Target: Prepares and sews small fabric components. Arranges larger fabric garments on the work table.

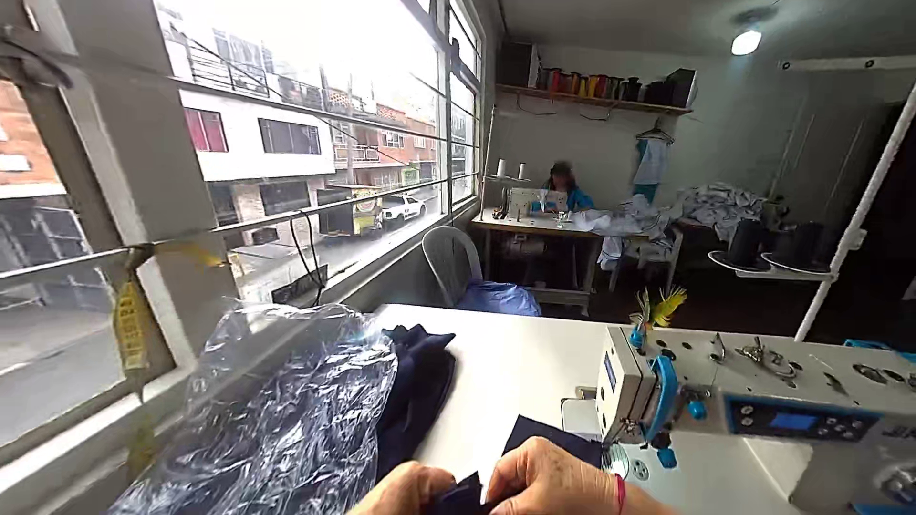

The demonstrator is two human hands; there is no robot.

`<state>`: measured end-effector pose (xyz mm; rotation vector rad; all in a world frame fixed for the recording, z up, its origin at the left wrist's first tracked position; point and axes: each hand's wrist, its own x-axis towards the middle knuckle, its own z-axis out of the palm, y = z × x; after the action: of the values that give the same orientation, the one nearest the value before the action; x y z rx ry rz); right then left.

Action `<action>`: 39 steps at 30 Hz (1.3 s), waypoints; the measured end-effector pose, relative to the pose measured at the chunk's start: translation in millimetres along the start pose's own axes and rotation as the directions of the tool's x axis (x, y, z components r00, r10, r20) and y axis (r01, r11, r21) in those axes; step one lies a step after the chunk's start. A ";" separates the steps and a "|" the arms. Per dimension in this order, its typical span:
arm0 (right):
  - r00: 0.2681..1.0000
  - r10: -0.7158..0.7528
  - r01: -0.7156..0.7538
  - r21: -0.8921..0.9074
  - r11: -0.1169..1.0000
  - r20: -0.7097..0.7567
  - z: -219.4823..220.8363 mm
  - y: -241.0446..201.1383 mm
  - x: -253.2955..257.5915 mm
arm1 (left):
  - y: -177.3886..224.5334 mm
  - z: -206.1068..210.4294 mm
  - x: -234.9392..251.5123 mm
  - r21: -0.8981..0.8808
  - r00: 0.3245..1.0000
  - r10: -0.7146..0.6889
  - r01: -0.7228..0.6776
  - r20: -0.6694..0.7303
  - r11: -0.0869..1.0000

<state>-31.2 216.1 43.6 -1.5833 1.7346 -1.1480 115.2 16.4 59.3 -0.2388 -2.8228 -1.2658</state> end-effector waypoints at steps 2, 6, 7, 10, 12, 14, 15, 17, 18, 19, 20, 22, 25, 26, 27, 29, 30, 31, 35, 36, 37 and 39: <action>0.996 0.040 -0.042 0.022 0.999 0.080 -11.5 -1.2 -4.5 | -7.3 -13.8 -13.5 -0.032 0.999 -0.045 0.044 -0.007 0.999; 0.970 0.187 -0.204 0.100 0.974 0.153 -14.7 9.3 -25.1 | -36.8 -22.4 -40.4 -0.106 0.990 -0.143 0.142 -0.001 0.984; 0.966 0.197 -0.218 0.122 0.968 0.164 -14.8 10.3 -28.0 | -38.0 -23.6 -43.7 -0.119 0.989 -0.148 0.148 0.005 0.982; 0.985 0.163 -0.169 0.139 0.976 0.052 -13.5 14.6 -30.7 | -31.3 -24.1 -46.1 -0.169 0.989 -0.147 0.148 0.020 0.974; 0.984 0.112 -0.094 0.135 0.986 -0.135 -13.7 17.2 -27.3 | -35.0 -23.0 -43.3 -0.277 0.988 -0.156 0.155 0.017 0.948; 0.949 0.072 -0.045 0.097 0.994 -0.305 -19.0 12.5 -24.1 | -45.8 -25.9 -40.7 -0.392 0.978 -0.210 0.198 0.013 0.899; 0.935 0.050 -0.037 0.044 0.998 -0.350 -24.2 6.7 -24.3 | -53.1 -28.6 -38.8 -0.428 0.965 -0.261 0.226 -0.025 0.875; 0.944 -0.006 -0.033 -0.113 0.993 -0.331 -33.3 -9.4 -29.7 | -65.1 -32.0 -32.5 -0.476 0.923 -0.351 0.242 -0.155 0.845; 0.965 -0.051 -0.002 -0.198 0.980 -0.259 -34.6 -18.9 -32.8 | -66.1 -32.5 -28.9 -0.482 0.894 -0.386 0.242 -0.225 0.842; 0.984 -0.102 0.061 -0.264 0.963 -0.147 -33.4 -29.5 -34.9 | -62.7 -33.1 -25.6 -0.478 0.866 -0.415 0.250 -0.278 0.842; 0.986 -0.164 0.155 -0.293 0.944 -0.008 -29.5 -41.1 -36.0 | -55.6 -32.6 -22.1 -0.457 0.843 -0.438 0.271 -0.312 0.847; 0.910 -0.309 0.367 -0.193 0.910 0.276 -15.2 -64.0 -36.4 | -38.6 -25.9 -14.0 -0.414 0.822 -0.451 0.296 -0.349 0.861; 0.851 -0.386 0.452 -0.122 0.883 0.357 2.2 -89.8 -33.8 | -17.5 -9.3 0.8 -0.400 0.860 -0.370 0.219 -0.353 0.890; 0.877 -0.385 0.450 -0.212 0.867 0.289 5.8 -90.1 -31.5 | -8.8 -1.8 3.6 -0.391 0.883 -0.321 0.177 -0.342 0.903; 0.904 -0.382 0.426 -0.338 0.839 0.192 8.4 -85.6 -27.6 | 0.8 6.3 5.3 -0.373 0.907 -0.255 0.121 -0.336 0.920; 0.931 -0.365 0.298 -0.538 0.788 -0.018 10.3 -66.5 -17.8 | 17.1 21.3 7.7 -0.347 0.944 -0.129 0.016 -0.305 0.938; 0.931 -0.348 0.228 -0.568 0.791 -0.111 8.7 -56.9 -13.1 | 21.0 26.2 10.2 -0.338 0.956 -0.084 -0.017 -0.281 0.941; 0.933 -0.310 0.161 -0.558 0.814 -0.182 6.6 -50.0 -11.0 | 23.0 29.5 12.1 -0.334 0.967 -0.065 -0.022 -0.246 0.942; 0.934 -0.247 0.065 -0.557 0.828 -0.258 -3.9 -40.6 -16.6 | 23.0 26.7 14.2 -0.492 0.995 -0.084 0.049 -0.049 0.869; 0.931 -0.262 0.069 -0.580 0.812 -0.255 -6.4 -40.4 -19.5 | 23.1 25.8 12.9 -0.497 0.997 -0.079 0.056 -0.026 0.866; 0.929 -0.275 0.076 -0.597 0.799 -0.249 -8.7 -40.5 -22.6 | 22.7 25.8 11.9 -0.486 0.998 -0.068 0.051 -0.017 0.873; 0.927 -0.291 0.093 -0.610 0.787 -0.235 -12.4 -40.6 -26.5 | 22.2 26.9 12.0 -0.454 0.999 -0.040 0.028 -0.018 0.891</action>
<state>-15.3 246.6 80.0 -2.0716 2.3579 -1.0539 107.5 52.5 58.9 -0.1812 -2.4732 -1.9087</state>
